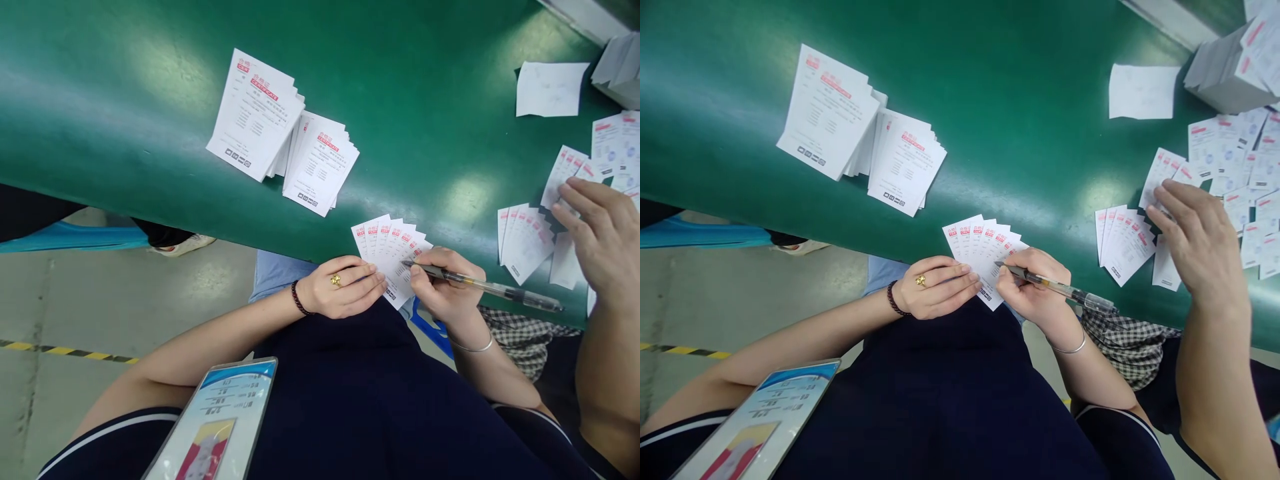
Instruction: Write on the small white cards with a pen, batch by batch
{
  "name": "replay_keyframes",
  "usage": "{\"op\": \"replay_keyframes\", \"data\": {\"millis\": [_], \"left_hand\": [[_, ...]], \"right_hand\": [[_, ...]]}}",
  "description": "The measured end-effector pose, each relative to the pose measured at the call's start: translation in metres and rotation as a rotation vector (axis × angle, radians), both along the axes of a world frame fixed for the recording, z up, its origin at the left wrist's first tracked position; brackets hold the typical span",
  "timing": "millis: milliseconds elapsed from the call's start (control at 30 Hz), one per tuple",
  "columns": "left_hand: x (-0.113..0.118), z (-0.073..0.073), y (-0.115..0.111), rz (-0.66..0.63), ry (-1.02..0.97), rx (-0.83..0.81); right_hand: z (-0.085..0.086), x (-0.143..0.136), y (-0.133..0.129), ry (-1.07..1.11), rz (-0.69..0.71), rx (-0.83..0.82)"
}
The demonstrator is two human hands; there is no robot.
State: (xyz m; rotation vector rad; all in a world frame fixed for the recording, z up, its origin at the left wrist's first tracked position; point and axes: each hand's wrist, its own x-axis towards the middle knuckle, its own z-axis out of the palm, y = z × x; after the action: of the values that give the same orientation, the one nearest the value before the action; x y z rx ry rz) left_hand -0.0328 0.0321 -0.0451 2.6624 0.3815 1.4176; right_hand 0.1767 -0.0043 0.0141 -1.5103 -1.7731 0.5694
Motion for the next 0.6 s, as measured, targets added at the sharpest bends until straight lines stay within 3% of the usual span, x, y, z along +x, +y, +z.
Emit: {"op": "replay_keyframes", "data": {"millis": [200, 400, 600], "left_hand": [[0.001, 0.004, 0.002, 0.008, -0.002, 0.005], [0.001, 0.002, 0.001, 0.011, 0.008, 0.016], [0.0, 0.001, 0.001, 0.021, 0.032, 0.017]], "right_hand": [[-0.002, 0.013, -0.004, 0.055, 0.014, 0.058], [-0.004, 0.019, 0.001, -0.23, 0.098, 0.162], [-0.01, 0.017, -0.001, -0.331, 0.105, 0.07]]}}
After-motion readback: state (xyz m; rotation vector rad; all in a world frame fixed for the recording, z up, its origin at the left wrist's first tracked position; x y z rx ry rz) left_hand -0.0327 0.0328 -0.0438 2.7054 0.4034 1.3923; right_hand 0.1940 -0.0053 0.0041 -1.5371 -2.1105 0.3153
